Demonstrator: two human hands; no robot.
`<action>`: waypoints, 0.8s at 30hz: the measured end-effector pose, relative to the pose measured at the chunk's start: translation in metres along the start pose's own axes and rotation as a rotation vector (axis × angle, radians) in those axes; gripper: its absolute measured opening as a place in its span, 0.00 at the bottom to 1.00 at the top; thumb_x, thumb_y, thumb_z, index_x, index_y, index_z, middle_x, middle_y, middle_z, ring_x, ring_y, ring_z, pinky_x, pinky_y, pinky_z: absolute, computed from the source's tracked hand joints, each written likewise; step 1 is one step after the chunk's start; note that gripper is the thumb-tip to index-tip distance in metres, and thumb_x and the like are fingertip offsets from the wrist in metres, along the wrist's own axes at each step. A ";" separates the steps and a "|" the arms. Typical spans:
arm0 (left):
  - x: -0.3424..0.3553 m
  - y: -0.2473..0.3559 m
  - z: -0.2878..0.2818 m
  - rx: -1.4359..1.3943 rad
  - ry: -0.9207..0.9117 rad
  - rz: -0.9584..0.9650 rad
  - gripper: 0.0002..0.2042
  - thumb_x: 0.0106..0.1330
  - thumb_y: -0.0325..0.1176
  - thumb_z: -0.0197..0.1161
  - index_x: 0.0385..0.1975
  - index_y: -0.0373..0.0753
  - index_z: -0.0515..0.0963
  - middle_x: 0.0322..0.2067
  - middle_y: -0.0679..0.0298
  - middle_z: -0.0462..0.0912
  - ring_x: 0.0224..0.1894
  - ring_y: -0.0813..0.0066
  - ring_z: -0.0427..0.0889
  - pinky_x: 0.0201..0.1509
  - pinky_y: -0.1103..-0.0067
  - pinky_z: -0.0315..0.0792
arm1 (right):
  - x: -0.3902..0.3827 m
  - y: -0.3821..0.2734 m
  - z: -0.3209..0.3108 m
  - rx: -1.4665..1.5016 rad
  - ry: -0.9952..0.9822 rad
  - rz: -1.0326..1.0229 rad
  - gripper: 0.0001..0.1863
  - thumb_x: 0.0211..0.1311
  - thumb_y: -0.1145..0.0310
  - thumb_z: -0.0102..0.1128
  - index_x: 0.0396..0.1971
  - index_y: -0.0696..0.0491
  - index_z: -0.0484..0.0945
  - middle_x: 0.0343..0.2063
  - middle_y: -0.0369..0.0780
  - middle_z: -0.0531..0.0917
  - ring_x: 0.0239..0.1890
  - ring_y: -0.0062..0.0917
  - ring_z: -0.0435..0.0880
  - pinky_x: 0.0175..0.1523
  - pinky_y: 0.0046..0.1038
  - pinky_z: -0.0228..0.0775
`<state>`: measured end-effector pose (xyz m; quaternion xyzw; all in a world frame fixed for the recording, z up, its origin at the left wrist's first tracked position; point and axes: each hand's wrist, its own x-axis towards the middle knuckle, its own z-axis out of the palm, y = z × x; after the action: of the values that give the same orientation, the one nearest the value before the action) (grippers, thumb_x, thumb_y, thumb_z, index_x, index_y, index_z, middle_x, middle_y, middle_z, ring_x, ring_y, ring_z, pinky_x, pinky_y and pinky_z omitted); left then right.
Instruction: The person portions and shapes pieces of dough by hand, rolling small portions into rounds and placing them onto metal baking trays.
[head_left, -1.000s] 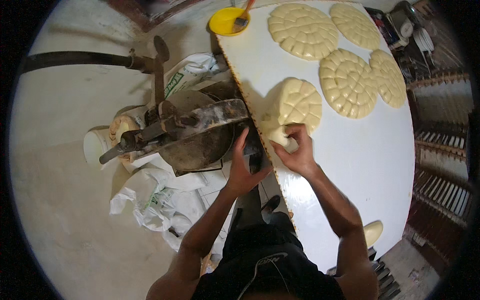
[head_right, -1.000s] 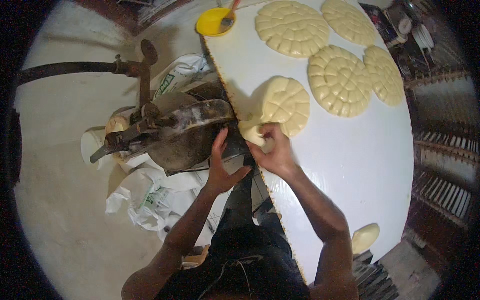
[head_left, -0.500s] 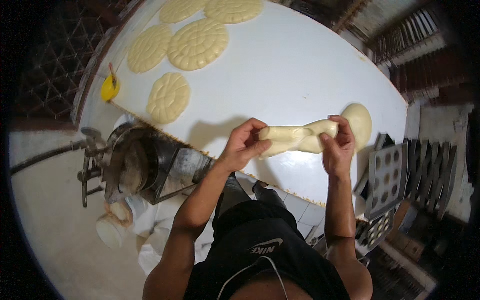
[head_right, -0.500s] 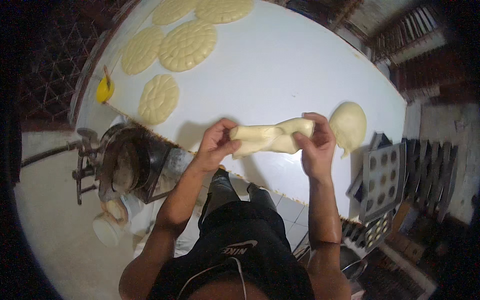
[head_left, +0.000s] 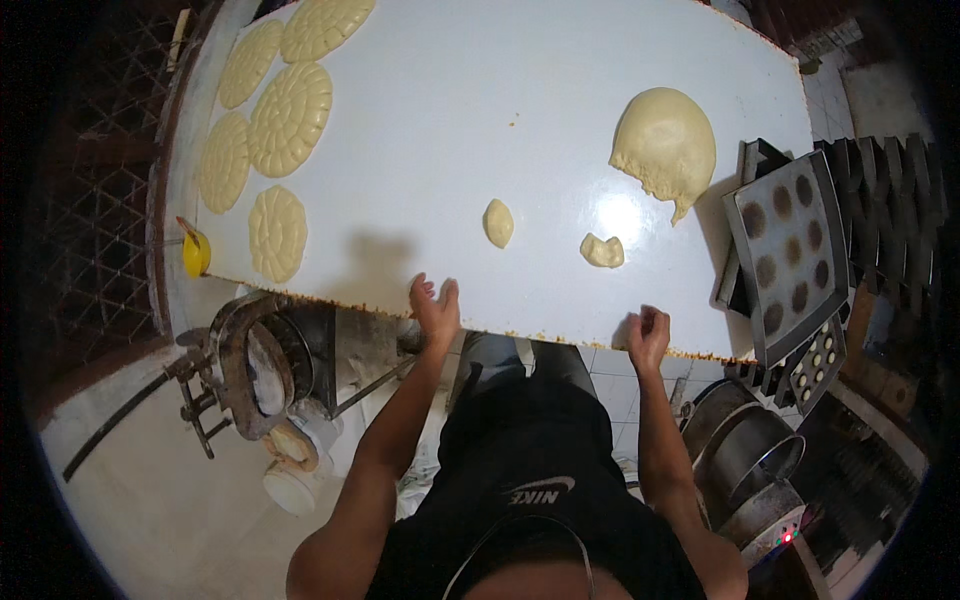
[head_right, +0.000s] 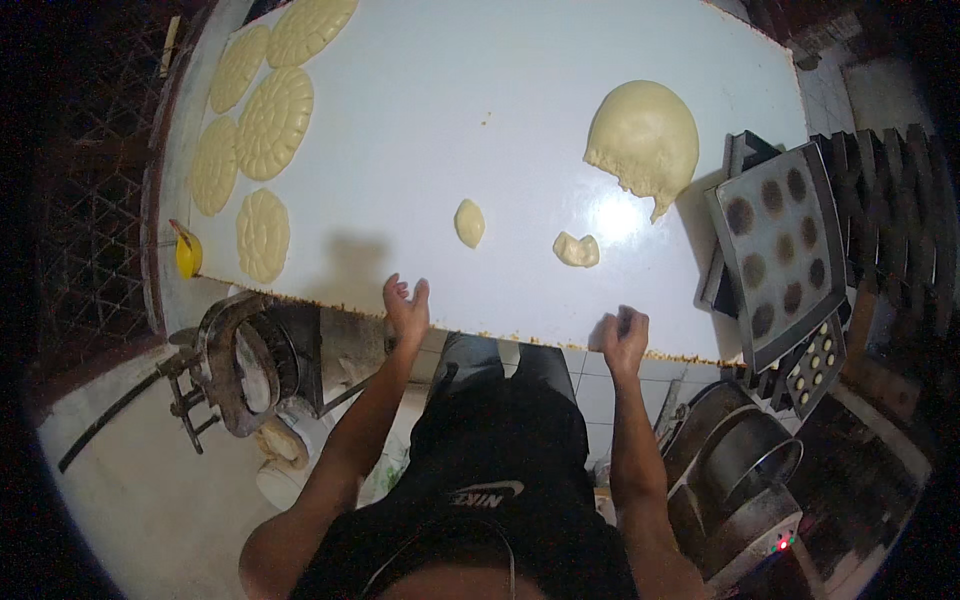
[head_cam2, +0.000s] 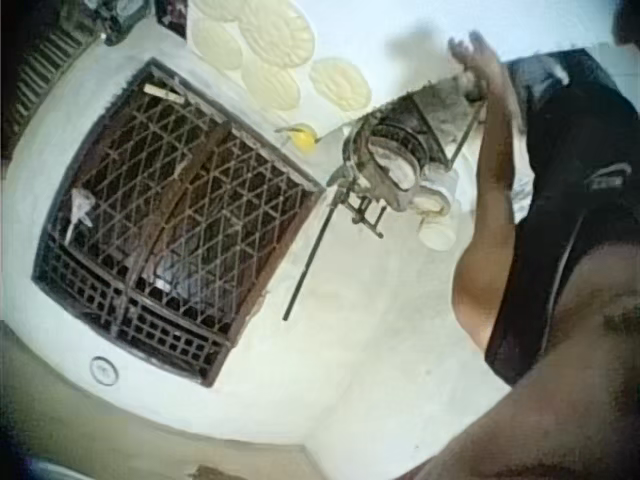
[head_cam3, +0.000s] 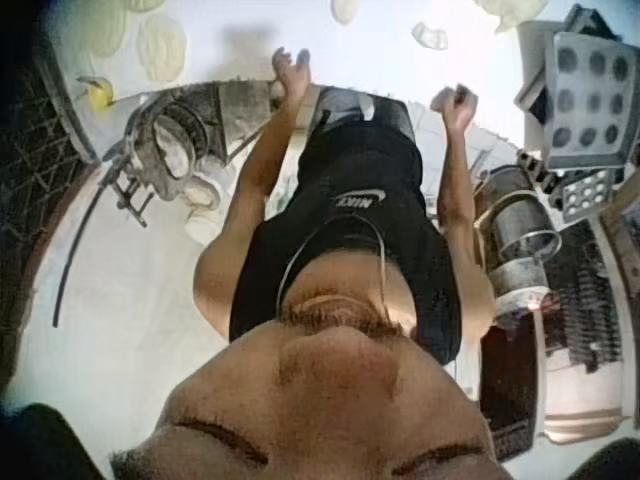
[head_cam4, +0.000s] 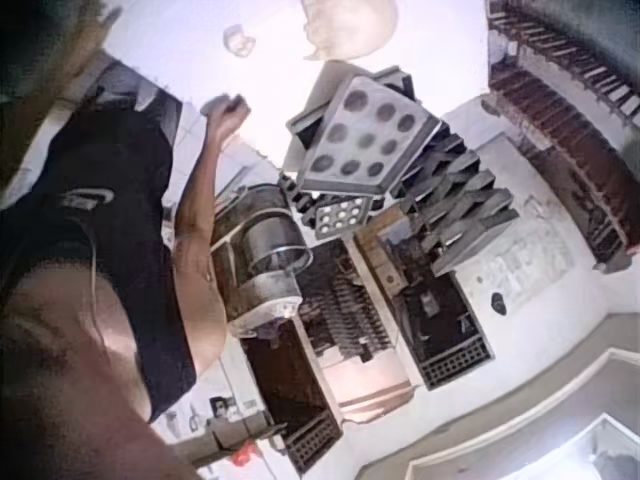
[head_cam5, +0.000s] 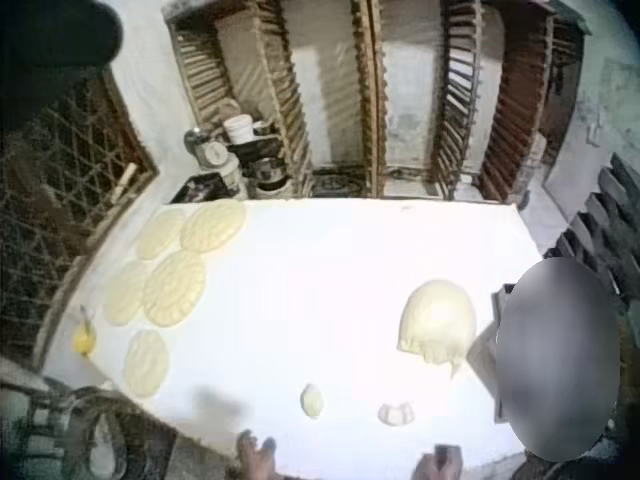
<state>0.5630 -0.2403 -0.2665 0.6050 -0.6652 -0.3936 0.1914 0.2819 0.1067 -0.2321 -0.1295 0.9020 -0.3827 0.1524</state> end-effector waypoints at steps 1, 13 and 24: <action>0.008 0.005 0.006 0.011 0.029 0.160 0.34 0.68 0.35 0.74 0.68 0.26 0.64 0.57 0.45 0.72 0.60 0.56 0.74 0.65 0.61 0.72 | 0.010 0.014 -0.001 0.037 0.044 -0.013 0.18 0.67 0.64 0.71 0.50 0.61 0.83 0.45 0.51 0.83 0.44 0.40 0.84 0.55 0.38 0.77; 0.071 0.053 0.056 0.077 -0.462 0.901 0.19 0.55 0.36 0.78 0.46 0.43 0.80 0.45 0.57 0.79 0.55 0.51 0.75 0.61 0.54 0.68 | 0.038 -0.064 0.080 -0.114 -0.096 -0.554 0.09 0.63 0.71 0.72 0.40 0.56 0.82 0.45 0.48 0.82 0.52 0.47 0.77 0.58 0.48 0.70; 0.137 0.073 0.037 0.167 -0.323 0.962 0.13 0.57 0.26 0.73 0.40 0.38 0.79 0.44 0.55 0.78 0.50 0.51 0.76 0.57 0.56 0.71 | 0.065 -0.063 0.091 -0.256 -0.067 -0.549 0.09 0.66 0.70 0.70 0.41 0.52 0.79 0.45 0.43 0.81 0.53 0.42 0.78 0.59 0.49 0.66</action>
<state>0.4617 -0.3629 -0.2650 0.1752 -0.9184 -0.2952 0.1967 0.2638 -0.0178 -0.2573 -0.3992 0.8686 -0.2884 0.0553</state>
